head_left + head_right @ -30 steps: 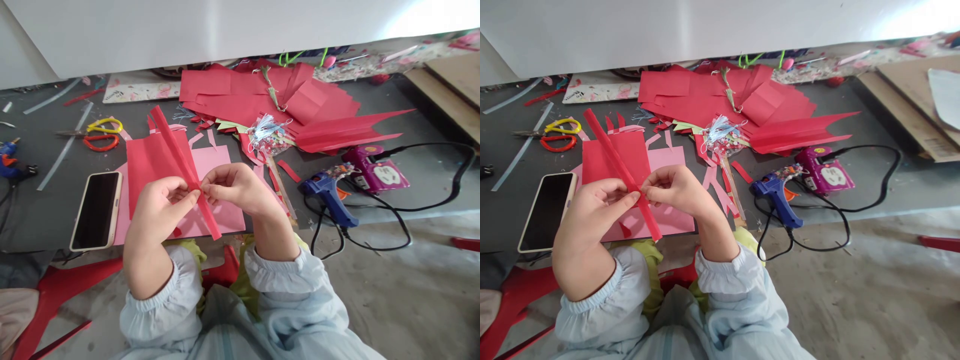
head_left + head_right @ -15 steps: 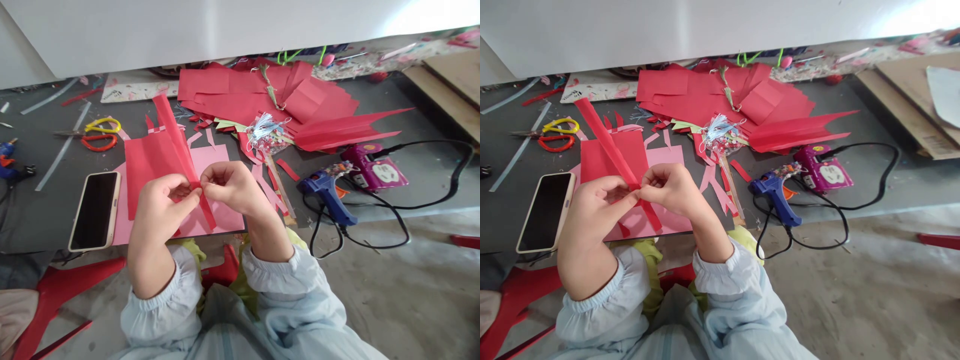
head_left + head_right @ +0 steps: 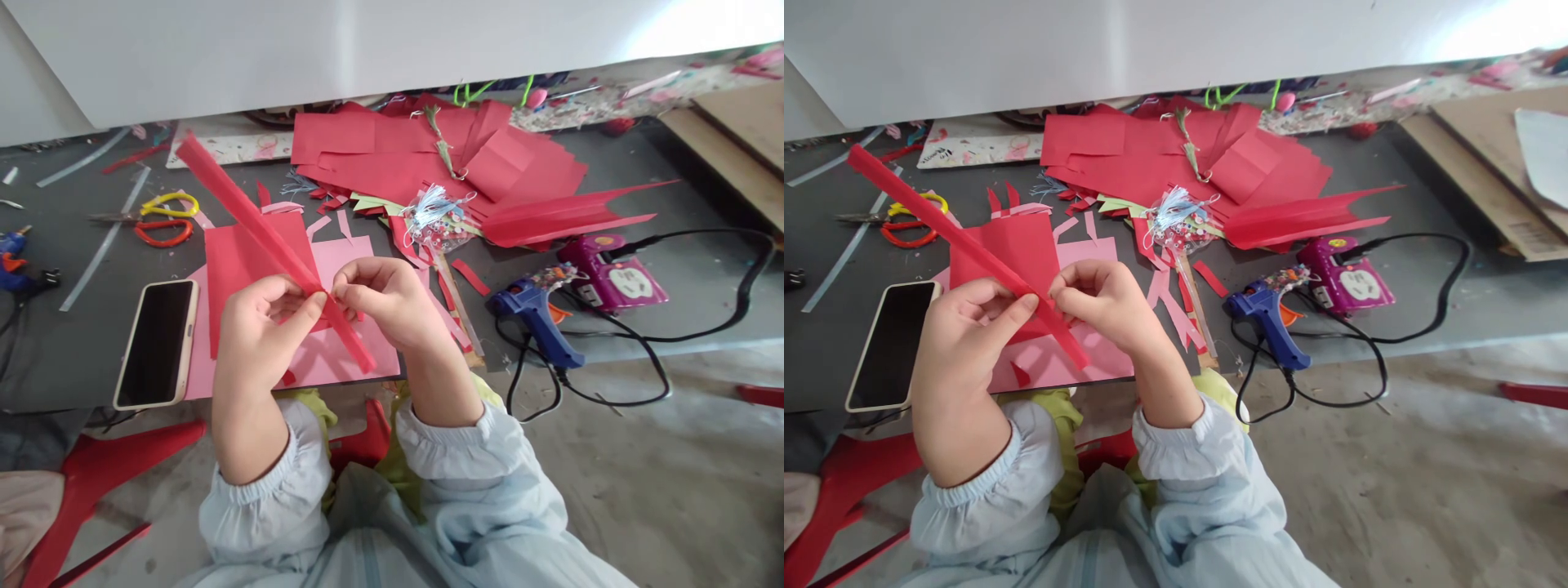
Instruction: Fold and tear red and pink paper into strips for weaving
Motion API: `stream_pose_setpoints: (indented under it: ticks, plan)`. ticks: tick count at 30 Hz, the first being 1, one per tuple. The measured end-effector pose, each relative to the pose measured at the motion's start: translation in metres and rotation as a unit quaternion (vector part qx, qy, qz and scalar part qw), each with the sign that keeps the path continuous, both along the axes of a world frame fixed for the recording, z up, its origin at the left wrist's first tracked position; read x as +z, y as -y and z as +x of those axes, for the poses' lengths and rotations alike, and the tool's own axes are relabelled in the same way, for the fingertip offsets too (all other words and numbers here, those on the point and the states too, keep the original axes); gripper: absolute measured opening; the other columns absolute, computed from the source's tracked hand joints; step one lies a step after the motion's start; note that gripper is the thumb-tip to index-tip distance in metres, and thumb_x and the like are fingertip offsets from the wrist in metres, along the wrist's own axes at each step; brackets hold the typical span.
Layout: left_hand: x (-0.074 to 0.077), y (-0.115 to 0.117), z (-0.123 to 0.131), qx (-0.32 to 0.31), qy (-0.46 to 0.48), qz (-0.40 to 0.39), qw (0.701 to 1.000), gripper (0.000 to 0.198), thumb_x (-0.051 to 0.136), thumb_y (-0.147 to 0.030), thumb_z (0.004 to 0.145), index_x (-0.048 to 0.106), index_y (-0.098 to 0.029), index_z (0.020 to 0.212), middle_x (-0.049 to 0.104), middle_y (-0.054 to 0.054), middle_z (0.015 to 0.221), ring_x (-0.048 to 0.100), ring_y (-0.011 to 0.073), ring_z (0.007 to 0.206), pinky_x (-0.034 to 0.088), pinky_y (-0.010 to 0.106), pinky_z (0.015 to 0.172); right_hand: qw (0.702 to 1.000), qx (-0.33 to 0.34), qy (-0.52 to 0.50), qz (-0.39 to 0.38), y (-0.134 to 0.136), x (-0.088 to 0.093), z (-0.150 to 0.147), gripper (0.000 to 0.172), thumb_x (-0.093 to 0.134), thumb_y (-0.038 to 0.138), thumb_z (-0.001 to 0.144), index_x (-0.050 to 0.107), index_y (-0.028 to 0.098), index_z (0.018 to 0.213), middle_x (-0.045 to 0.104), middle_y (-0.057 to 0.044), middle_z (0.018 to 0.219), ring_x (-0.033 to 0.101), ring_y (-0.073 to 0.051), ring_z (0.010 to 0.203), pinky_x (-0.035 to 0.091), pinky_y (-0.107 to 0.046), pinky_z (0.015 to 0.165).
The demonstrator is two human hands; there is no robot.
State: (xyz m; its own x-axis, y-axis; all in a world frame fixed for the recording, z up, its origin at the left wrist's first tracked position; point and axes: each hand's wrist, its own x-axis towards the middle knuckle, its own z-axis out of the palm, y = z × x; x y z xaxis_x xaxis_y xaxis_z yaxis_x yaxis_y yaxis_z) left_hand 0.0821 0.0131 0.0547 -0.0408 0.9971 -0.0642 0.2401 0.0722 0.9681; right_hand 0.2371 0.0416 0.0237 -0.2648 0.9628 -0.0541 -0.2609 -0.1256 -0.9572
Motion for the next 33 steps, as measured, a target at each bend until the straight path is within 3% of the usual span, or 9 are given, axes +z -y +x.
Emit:
stream_pose_setpoints:
  ticks: [6, 10, 13, 15, 18, 22, 27, 33]
  plan:
    - [-0.006, -0.003, -0.012, 0.082, -0.013, 0.022, 0.996, 0.016, 0.074, -0.035, 0.078, 0.069, -0.020, 0.078, 0.073, 0.001, 0.077, 0.071, 0.0167, 0.078, 0.058, 0.027, 0.074, 0.996, 0.063, 0.062, 0.022, 0.003, 0.007, 0.023, 0.014, 0.065, 0.025, 0.076, 0.066, 0.016, 0.064, 0.062, 0.002, 0.057, 0.055, -0.007, 0.052, 0.047, -0.020, 0.052]
    - [-0.007, -0.004, -0.017, 0.140, -0.045, 0.014, 0.989, 0.013, 0.073, -0.033, 0.077, 0.067, -0.022, 0.076, 0.072, -0.001, 0.075, 0.068, 0.0157, 0.075, 0.056, 0.026, 0.073, 0.960, 0.236, 0.145, 0.045, 0.008, 0.010, 0.040, 0.019, 0.070, 0.026, 0.077, 0.066, 0.015, 0.062, 0.060, 0.002, 0.055, 0.051, -0.007, 0.050, 0.040, -0.020, 0.048]
    - [-0.007, -0.005, -0.018, 0.131, -0.044, 0.006, 0.990, 0.014, 0.073, -0.033, 0.076, 0.067, -0.021, 0.075, 0.070, -0.001, 0.073, 0.067, 0.0153, 0.074, 0.054, 0.026, 0.072, 0.925, 0.319, 0.197, 0.062, 0.009, 0.011, 0.044, 0.011, 0.072, 0.022, 0.074, 0.068, 0.015, 0.067, 0.062, 0.002, 0.058, 0.050, -0.006, 0.052, 0.038, -0.019, 0.049]
    - [-0.007, -0.005, -0.018, 0.102, -0.037, -0.005, 0.994, 0.014, 0.074, -0.033, 0.076, 0.067, -0.021, 0.074, 0.069, 0.000, 0.073, 0.066, 0.0147, 0.072, 0.053, 0.025, 0.070, 0.934, 0.285, 0.207, 0.061, 0.009, 0.010, 0.043, 0.011, 0.071, 0.023, 0.074, 0.069, 0.014, 0.069, 0.063, 0.002, 0.059, 0.049, -0.006, 0.053, 0.037, -0.020, 0.050]
    - [-0.006, -0.004, -0.018, 0.033, -0.040, -0.037, 0.998, 0.018, 0.076, -0.034, 0.075, 0.067, -0.019, 0.072, 0.068, 0.000, 0.071, 0.064, 0.0146, 0.070, 0.051, 0.024, 0.065, 0.963, 0.175, 0.194, 0.064, 0.008, 0.006, 0.038, 0.010, 0.070, 0.023, 0.074, 0.068, 0.015, 0.069, 0.062, 0.002, 0.059, 0.048, -0.007, 0.055, 0.039, -0.021, 0.051]
    - [-0.003, -0.004, -0.016, -0.061, -0.083, -0.068, 0.992, 0.022, 0.075, -0.039, 0.077, 0.068, -0.018, 0.073, 0.069, 0.002, 0.071, 0.064, 0.0155, 0.069, 0.049, 0.024, 0.062, 0.982, 0.069, 0.165, 0.062, 0.007, 0.000, 0.029, 0.008, 0.070, 0.018, 0.071, 0.071, 0.015, 0.078, 0.067, 0.000, 0.069, 0.056, -0.009, 0.063, 0.047, -0.023, 0.061]
    - [0.001, -0.003, -0.013, -0.101, -0.116, -0.082, 0.985, 0.024, 0.078, -0.040, 0.073, 0.067, -0.018, 0.071, 0.069, 0.002, 0.069, 0.064, 0.0154, 0.066, 0.048, 0.023, 0.057, 0.987, 0.062, 0.141, 0.048, 0.003, -0.004, 0.019, 0.009, 0.070, 0.021, 0.070, 0.072, 0.014, 0.076, 0.069, -0.002, 0.069, 0.059, -0.010, 0.063, 0.049, -0.024, 0.060]
    - [0.003, -0.004, -0.011, -0.099, -0.133, -0.082, 0.983, 0.027, 0.078, -0.042, 0.073, 0.067, -0.017, 0.070, 0.069, 0.003, 0.068, 0.065, 0.0159, 0.065, 0.047, 0.023, 0.056, 0.983, 0.071, 0.160, 0.050, 0.003, -0.005, 0.016, 0.009, 0.068, 0.022, 0.070, 0.070, 0.014, 0.071, 0.065, 0.000, 0.064, 0.055, -0.009, 0.060, 0.046, -0.023, 0.058]
